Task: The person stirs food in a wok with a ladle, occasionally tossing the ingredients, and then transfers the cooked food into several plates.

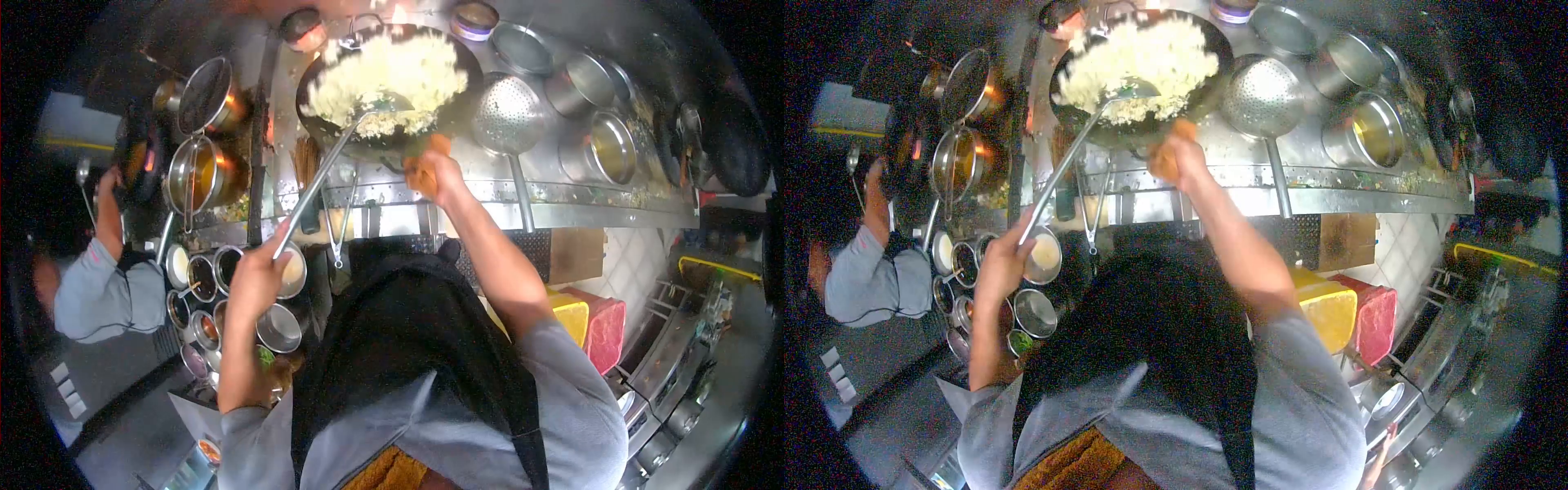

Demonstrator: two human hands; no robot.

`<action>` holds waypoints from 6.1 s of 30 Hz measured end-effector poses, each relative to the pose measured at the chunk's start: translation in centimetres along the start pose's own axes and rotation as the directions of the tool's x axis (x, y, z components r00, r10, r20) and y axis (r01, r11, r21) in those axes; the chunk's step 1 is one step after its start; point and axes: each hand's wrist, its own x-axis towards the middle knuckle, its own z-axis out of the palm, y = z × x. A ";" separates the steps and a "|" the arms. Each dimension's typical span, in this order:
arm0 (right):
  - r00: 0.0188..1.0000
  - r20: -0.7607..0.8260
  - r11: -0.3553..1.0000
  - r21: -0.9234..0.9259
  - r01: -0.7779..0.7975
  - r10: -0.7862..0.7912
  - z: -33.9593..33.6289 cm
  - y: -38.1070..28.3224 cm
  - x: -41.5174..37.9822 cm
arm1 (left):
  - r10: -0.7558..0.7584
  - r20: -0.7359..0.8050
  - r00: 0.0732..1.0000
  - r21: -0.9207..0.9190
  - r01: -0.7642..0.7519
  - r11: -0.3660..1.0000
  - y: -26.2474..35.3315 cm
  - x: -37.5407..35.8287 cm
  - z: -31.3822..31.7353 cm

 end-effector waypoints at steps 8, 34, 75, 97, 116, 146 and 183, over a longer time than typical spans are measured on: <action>0.989 -0.025 0.989 -0.015 0.149 -0.149 -1.9 1.0 4.0 | -0.108 0.318 0.942 -0.883 0.335 0.329 3.3 6.1 -1.0; 0.987 -0.157 1.000 0.000 0.022 -0.022 -7.0 2.3 -10.0 | -0.200 -0.641 0.741 -0.767 -0.632 0.114 6.7 36.9 -8.1; 0.999 -0.026 0.993 -0.112 0.031 -0.034 -2.1 6.0 -0.5 | -0.331 -0.600 0.728 -0.795 -0.587 0.149 13.2 31.4 -9.4; 0.998 0.062 1.000 -0.030 -0.001 0.003 0.0 3.7 1.3 | -0.119 -0.771 0.625 -0.620 -0.695 0.364 15.0 23.5 -1.3; 0.992 -0.064 0.994 0.016 0.109 -0.107 1.7 2.0 6.8 | -0.022 -0.562 0.827 -0.803 -0.539 0.253 13.7 34.9 -4.1; 0.919 -0.303 0.967 -0.056 0.248 -0.253 5.1 1.3 5.3 | 0.005 -0.587 0.810 -0.771 -0.561 0.300 17.6 41.4 -10.3; 0.938 -0.338 0.997 -0.039 0.073 -0.082 -10.9 1.5 -17.7 | 0.067 -0.637 0.768 -0.608 -0.555 0.568 10.7 29.8 1.7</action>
